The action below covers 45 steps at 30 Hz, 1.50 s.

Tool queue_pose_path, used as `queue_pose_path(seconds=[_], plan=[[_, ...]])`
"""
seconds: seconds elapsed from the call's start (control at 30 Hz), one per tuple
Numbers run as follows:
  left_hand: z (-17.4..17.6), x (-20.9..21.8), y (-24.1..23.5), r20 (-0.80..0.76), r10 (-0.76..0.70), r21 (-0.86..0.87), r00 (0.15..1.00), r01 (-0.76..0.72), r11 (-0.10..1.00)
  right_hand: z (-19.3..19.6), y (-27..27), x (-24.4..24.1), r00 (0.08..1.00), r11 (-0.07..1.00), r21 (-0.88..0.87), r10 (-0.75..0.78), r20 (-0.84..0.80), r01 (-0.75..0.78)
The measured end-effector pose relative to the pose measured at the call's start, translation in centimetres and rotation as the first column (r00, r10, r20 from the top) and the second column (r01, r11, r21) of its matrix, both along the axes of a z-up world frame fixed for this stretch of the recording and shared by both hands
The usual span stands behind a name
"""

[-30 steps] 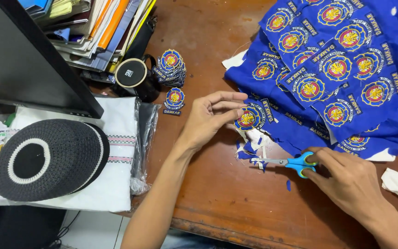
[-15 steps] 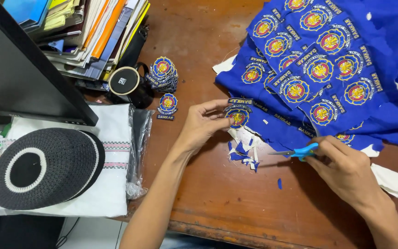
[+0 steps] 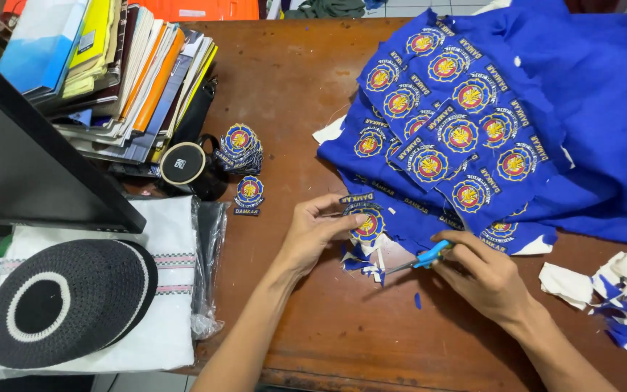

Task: The person uses a pair of blue-handled scissors to cut a circular embroidered patch from a larger piece of blue fabric. They carefully trim the edges of the patch while holding it with their left hand and cutting with their right hand. The cut patch is then placed on the table next to a stack of previously cut patches.

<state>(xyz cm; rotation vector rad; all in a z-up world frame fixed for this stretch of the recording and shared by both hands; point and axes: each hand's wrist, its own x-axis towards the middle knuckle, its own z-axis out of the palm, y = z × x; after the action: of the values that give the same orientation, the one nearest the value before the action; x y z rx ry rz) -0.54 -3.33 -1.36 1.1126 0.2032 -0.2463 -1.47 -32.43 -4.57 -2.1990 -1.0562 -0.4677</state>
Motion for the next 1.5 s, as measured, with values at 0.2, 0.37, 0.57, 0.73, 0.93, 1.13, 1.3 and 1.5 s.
queue_pose_path(seconds=[0.2,0.37,0.57,0.73,0.93,1.13,1.3,1.5], plan=[[-2.8,0.9,0.4,-0.014,0.074,0.092,0.997,-0.073,0.993,-0.4,0.4,0.0,1.000,1.000,0.003,-0.002,-0.014,0.002],[-1.3,1.9,0.6,-0.066,0.077,0.087,0.995,-0.071,0.994,0.6,1.1,-0.3,1.000,0.998,0.056,-0.004,-0.010,0.005],[0.9,2.9,1.8,-0.087,0.049,0.095,0.995,-0.041,0.995,1.9,2.1,0.0,0.989,0.989,0.128,-0.090,0.115,0.075],[0.7,2.1,3.2,-0.025,0.079,0.197,0.997,-0.073,0.978,2.2,2.0,0.4,0.985,0.984,0.064,-0.160,-0.058,0.164],[0.3,2.8,3.4,0.040,0.221,0.144,0.974,-0.225,0.964,6.4,6.9,2.1,0.800,0.886,0.075,-0.373,-0.470,0.458],[0.4,2.3,3.3,0.532,0.171,0.233,0.829,-0.338,0.912,8.2,11.5,3.3,0.495,0.568,0.476,0.133,-0.858,0.672],[-1.2,3.1,2.1,0.643,0.050,0.352,0.765,-0.352,0.867,5.4,12.2,3.4,0.530,0.452,0.633,0.347,-0.774,0.629],[2.4,3.3,0.7,0.610,-0.210,0.445,0.764,-0.111,0.889,1.4,10.0,4.1,0.624,0.341,0.688,0.291,-0.726,0.641]])
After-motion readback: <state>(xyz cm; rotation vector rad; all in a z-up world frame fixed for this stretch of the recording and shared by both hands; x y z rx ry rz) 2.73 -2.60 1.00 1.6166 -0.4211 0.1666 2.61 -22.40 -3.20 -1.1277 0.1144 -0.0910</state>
